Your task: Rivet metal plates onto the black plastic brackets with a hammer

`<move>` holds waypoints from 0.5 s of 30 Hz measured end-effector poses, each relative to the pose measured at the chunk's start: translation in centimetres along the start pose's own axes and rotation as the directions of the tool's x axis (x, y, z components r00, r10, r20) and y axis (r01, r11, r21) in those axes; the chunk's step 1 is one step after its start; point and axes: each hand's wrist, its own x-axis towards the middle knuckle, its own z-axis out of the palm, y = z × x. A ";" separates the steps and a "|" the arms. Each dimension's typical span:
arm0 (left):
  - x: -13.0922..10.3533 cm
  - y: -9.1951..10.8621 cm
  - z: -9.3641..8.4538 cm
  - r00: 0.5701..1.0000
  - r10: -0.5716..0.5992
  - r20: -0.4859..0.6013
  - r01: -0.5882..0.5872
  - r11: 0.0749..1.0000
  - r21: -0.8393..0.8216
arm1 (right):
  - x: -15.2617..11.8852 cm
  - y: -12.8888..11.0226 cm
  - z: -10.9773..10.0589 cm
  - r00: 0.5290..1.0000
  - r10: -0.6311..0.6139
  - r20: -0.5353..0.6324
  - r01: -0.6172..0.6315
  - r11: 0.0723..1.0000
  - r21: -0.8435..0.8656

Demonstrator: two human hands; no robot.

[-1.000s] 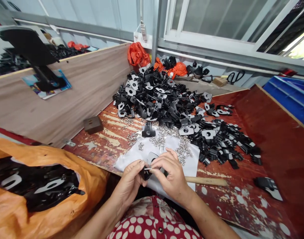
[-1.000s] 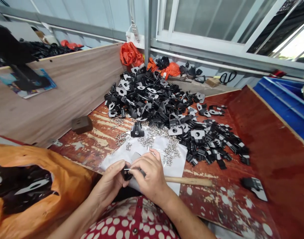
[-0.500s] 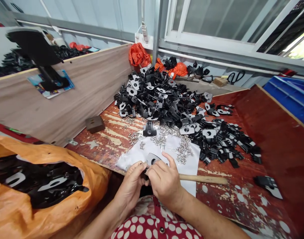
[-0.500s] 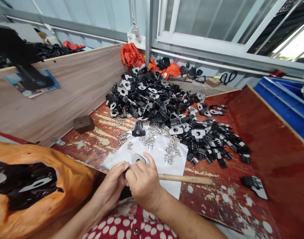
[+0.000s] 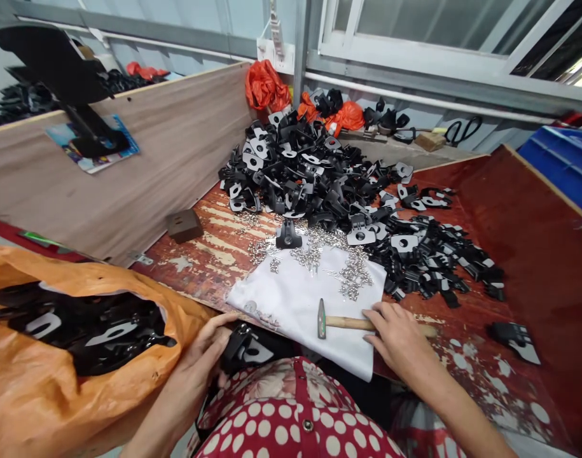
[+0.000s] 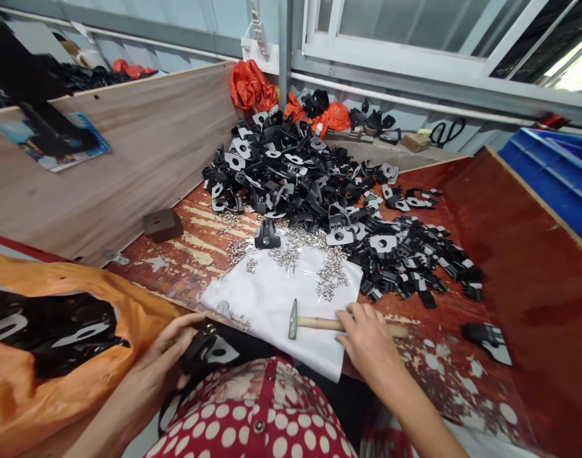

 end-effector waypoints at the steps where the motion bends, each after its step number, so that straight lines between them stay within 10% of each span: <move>1: 0.5 0.0 0.3 1.000 0.000 0.023 0.001 0.999 -0.034 | -0.4 0.6 0.3 1.000 -0.003 0.016 0.003 1.000 -0.031; 15: 3.6 -2.8 3.2 0.976 0.219 0.008 -0.209 0.920 0.331 | -2.7 -3.5 -0.7 0.873 0.122 0.472 -0.341 0.845 0.412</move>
